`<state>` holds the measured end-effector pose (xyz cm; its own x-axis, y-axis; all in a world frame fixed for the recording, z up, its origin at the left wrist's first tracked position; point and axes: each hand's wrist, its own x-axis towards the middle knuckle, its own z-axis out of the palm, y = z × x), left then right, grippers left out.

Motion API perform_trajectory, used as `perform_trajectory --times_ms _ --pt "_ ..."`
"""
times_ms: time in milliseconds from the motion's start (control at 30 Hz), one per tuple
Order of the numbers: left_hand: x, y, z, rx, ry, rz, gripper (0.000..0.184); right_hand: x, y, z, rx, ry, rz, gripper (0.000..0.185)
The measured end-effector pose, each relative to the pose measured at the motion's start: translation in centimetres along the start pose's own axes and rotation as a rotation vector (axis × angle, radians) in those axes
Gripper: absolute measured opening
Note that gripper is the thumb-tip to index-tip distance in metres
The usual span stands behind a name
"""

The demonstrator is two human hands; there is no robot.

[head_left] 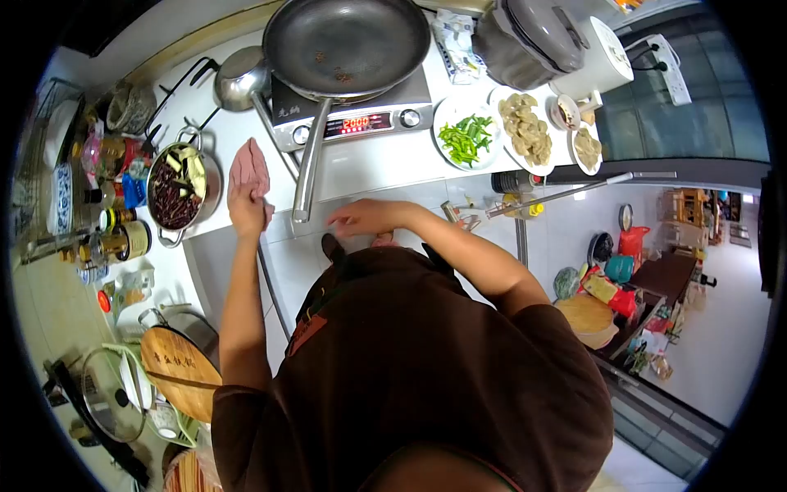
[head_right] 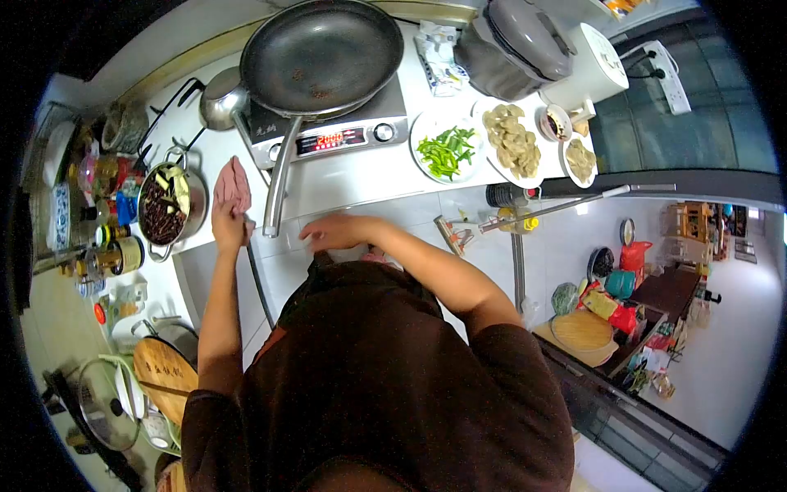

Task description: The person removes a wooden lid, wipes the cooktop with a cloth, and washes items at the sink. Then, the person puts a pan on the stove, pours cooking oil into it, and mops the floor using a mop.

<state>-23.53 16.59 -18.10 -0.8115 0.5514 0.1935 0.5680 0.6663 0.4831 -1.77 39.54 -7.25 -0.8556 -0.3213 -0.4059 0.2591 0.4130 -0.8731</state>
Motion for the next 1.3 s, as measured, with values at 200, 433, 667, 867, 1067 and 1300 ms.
perform_trajectory --times_ms 200,433,667,867,1067,1300 --pt "-2.8 5.3 -6.7 -1.311 -0.573 -0.810 0.029 4.2 -5.9 2.3 0.389 -0.412 -0.100 0.046" --pt "-5.1 9.1 -8.6 -1.604 -0.767 -0.780 0.029 9.1 -6.1 4.9 0.963 -0.674 -0.077 0.049" --pt "-5.6 5.1 -9.3 -1.572 -0.583 -0.691 0.031 5.7 -3.9 1.6 0.908 -0.369 0.041 0.050" --pt "-0.3 7.7 -11.5 -1.495 -0.175 -0.797 0.039 0.5 5.7 -0.3 0.573 0.090 0.283 0.049" --pt "-0.4 4.7 -6.4 -0.651 -0.056 -0.677 0.034 -2.9 9.3 0.3 0.217 0.299 0.250 0.038" --pt "4.7 3.3 -0.8 -1.938 -0.428 -0.974 0.041 -2.1 11.4 2.0 0.321 0.371 0.390 0.038"
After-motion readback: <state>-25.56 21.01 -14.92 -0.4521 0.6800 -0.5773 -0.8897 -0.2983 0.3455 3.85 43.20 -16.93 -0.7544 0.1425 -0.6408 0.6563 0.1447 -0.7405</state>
